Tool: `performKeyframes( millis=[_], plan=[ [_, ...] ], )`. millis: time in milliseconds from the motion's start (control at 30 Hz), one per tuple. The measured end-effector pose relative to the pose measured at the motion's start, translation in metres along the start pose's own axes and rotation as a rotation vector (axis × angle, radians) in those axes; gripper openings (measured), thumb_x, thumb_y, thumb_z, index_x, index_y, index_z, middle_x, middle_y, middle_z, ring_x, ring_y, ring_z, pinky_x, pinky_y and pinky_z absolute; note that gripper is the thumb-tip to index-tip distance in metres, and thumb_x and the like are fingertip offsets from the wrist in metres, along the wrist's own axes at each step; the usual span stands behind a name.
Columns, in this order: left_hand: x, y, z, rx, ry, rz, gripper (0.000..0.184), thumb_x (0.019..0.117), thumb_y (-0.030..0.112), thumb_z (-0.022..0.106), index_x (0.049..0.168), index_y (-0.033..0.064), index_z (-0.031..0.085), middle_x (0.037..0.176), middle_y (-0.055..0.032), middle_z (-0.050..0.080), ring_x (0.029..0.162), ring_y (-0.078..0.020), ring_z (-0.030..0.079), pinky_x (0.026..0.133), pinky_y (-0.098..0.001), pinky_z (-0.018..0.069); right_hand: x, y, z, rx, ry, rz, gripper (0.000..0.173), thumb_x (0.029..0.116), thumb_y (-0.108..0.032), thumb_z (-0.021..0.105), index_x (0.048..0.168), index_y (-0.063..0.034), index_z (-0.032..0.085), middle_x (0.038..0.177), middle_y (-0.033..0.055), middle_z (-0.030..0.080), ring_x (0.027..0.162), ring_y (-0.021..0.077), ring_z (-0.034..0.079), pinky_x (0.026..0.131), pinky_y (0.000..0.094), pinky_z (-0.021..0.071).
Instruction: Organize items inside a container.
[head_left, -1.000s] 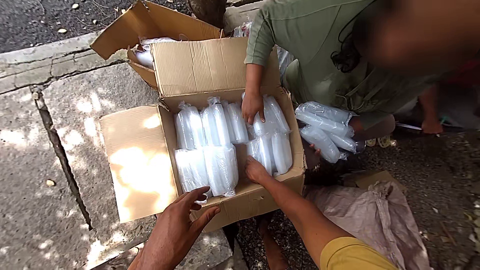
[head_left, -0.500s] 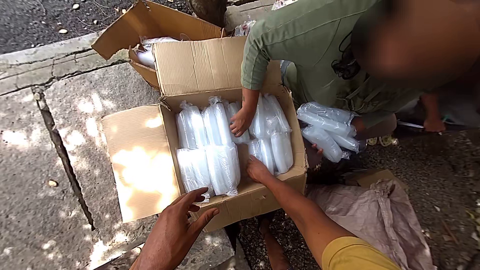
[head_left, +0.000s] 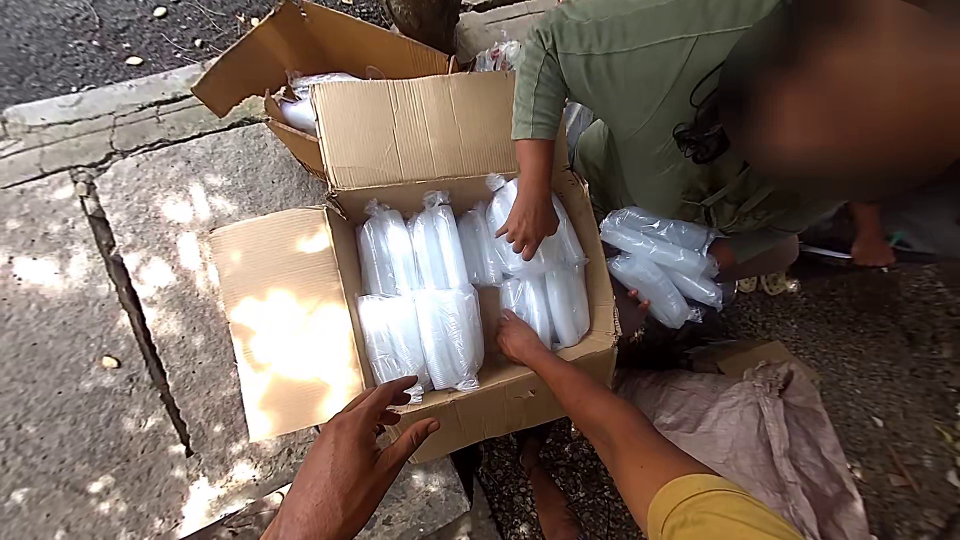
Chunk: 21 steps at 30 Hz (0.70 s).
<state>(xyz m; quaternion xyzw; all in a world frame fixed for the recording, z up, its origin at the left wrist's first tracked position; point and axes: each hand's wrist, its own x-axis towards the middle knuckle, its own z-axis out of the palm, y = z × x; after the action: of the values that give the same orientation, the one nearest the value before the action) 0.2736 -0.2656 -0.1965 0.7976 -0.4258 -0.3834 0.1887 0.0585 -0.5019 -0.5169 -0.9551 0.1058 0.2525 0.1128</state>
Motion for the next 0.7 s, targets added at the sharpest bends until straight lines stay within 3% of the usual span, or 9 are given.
performKeyframes(
  millis=[700],
  plan=[
    [-0.0029,-0.0021,0.0017,-0.012,0.001,0.008,0.071,0.0845,0.079,0.059,0.135,0.0294,0.063,0.116,0.0115,0.071,0.096,-0.0037,0.071,0.079,-0.0287,0.0633,0.0003,0.0006,-0.0002,-0.019,-0.006,-0.011,0.026,0.101,-0.013,0.05,0.102,-0.0031,0.074,0.109,0.011,0.072,0.12,0.0307,0.061,0.125,0.055,0.0224]
  ],
)
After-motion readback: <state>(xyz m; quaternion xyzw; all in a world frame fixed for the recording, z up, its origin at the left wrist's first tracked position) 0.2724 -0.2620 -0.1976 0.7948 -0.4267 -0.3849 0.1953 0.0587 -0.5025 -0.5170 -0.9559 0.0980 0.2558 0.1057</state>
